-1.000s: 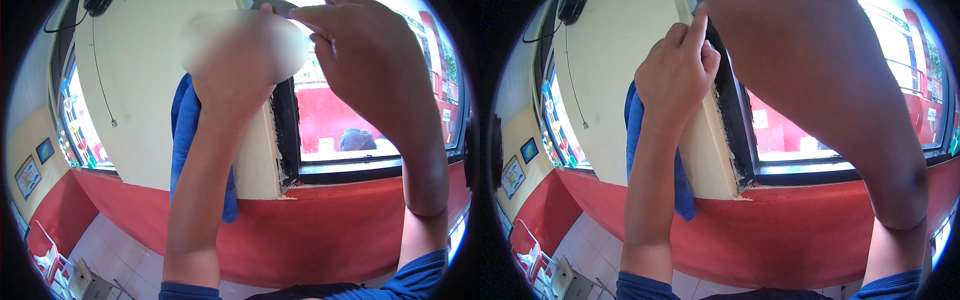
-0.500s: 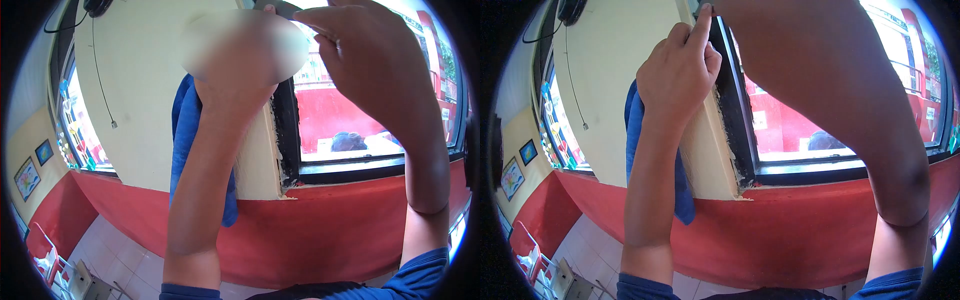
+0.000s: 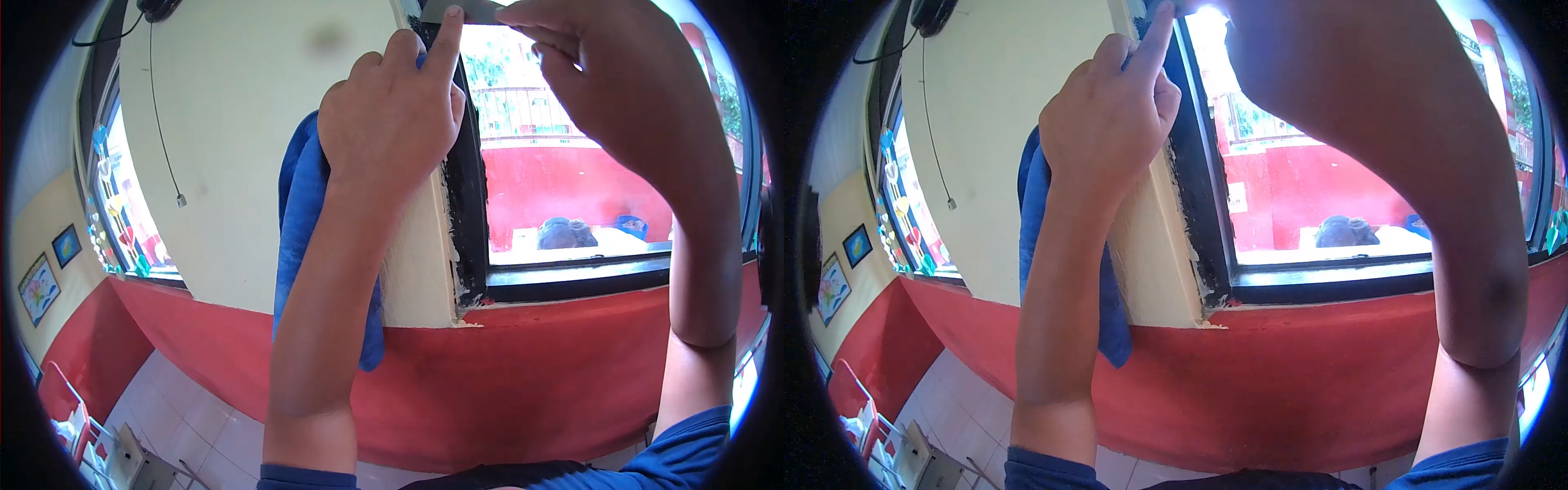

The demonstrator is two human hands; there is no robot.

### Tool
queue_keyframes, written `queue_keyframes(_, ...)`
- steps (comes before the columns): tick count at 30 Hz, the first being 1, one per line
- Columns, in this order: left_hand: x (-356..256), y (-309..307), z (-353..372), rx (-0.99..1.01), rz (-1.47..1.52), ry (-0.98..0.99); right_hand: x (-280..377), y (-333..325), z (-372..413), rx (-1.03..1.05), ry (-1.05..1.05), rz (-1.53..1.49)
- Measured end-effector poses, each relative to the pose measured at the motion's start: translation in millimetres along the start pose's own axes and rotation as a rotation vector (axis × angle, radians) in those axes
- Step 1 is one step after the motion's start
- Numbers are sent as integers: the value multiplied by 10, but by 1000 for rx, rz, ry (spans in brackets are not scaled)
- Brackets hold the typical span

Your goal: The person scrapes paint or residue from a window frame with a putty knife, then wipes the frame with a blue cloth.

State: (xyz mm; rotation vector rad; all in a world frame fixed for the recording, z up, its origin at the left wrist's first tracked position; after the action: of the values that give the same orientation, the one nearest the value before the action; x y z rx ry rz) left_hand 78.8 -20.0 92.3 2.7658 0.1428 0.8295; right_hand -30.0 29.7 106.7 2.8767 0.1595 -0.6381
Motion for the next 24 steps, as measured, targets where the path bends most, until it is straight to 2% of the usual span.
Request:
queue_keyframes(2,27,59,-1,23,5,-20,-15,-19,7,-29,-11,-41)
queue_keyframes(5,8,-10,-35,71,54,-26,-69,5,-63,54,-22,-24)
queue_keyframes(8,61,87,-10,140,61,-94,-103,-13,-93,53,-10,-143)
queue_keyframes(14,52,87,-21,142,43,-88,-152,40,-88,93,-6,-137)
queue_keyframes(16,30,122,-30,249,-6,-100,-169,1,-82,72,-18,-181)
queue_keyframes(18,39,125,-33,259,-8,-117,-178,-20,-84,-10,-71,-183)
queue_keyframes(20,37,106,-30,180,40,-117,-174,-47,-57,-55,-108,-167)
queue_keyframes(24,22,81,-29,164,59,-139,-184,21,-114,16,-94,-107)
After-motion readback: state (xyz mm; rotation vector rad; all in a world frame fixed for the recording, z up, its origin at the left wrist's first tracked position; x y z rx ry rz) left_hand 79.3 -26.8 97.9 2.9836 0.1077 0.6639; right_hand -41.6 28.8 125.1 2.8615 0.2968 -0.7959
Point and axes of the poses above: each hand's wrist, its own z-axis away from the middle knuckle, its own y-axis out of the palm, x = y × z, the point moved 9 cm from there along -z, towards the middle knuckle, and after that the axes turned 8 degrees about z, right-handed, at the moved point
